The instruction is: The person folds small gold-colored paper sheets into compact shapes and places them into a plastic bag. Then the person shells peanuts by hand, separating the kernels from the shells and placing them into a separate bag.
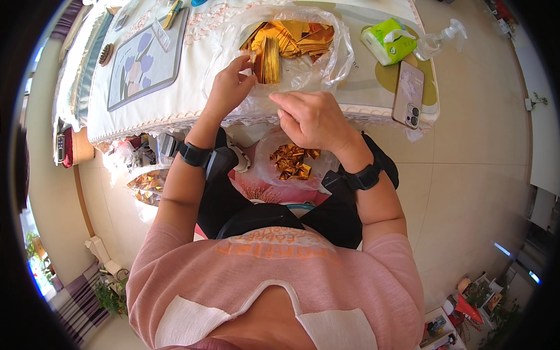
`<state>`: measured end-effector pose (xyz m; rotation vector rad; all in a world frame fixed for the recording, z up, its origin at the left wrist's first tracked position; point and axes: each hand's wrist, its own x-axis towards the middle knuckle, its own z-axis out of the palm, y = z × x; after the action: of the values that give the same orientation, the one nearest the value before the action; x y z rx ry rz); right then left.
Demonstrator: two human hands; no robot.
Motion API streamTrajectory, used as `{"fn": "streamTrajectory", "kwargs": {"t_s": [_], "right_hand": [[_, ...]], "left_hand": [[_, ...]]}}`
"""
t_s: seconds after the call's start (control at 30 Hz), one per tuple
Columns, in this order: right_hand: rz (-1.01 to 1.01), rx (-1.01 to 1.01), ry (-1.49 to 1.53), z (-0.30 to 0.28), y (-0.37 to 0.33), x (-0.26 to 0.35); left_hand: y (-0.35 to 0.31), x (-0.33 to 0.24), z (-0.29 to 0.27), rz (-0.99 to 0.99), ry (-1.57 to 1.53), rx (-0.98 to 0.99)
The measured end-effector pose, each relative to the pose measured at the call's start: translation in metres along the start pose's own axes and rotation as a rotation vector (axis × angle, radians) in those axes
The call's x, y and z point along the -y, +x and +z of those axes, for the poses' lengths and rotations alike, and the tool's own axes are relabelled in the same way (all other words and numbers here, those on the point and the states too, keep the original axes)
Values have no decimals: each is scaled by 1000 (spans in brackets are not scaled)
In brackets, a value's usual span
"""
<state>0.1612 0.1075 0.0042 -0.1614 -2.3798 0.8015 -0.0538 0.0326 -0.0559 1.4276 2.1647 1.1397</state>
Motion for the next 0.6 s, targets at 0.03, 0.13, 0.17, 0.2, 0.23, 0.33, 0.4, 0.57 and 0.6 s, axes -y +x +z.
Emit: {"fn": "streamTrajectory", "kwargs": {"t_s": [0.03, 0.13, 0.17, 0.2, 0.23, 0.33, 0.4, 0.57, 0.6], "right_hand": [[-1, -2, -3, 0, 0, 0], [-1, -38, -11, 1, 1, 0], [2, -70, -13, 2, 1, 0], [3, -104, -14, 4, 1, 0], [28, -144, -6, 5, 1, 0], [136, -253, 56, 13, 1, 0], [254, -290, 147, 20, 0, 1], [217, -224, 98, 26, 1, -7], [223, -216, 82, 26, 1, -7]], "left_hand": [[1, -1, -1, -27, -15, 2], [1, -8, -7, -10, 82, -42], [0, -12, -9, 12, 139, -66], [-2, -17, -10, 78, 117, -136], [-6, -23, -11, 145, 94, -205], [-21, -43, -11, 366, 72, -261], [-31, -55, -11, 465, 54, -197], [-38, -67, -13, 544, -20, 28], [-38, -67, -14, 530, -48, 63]]}}
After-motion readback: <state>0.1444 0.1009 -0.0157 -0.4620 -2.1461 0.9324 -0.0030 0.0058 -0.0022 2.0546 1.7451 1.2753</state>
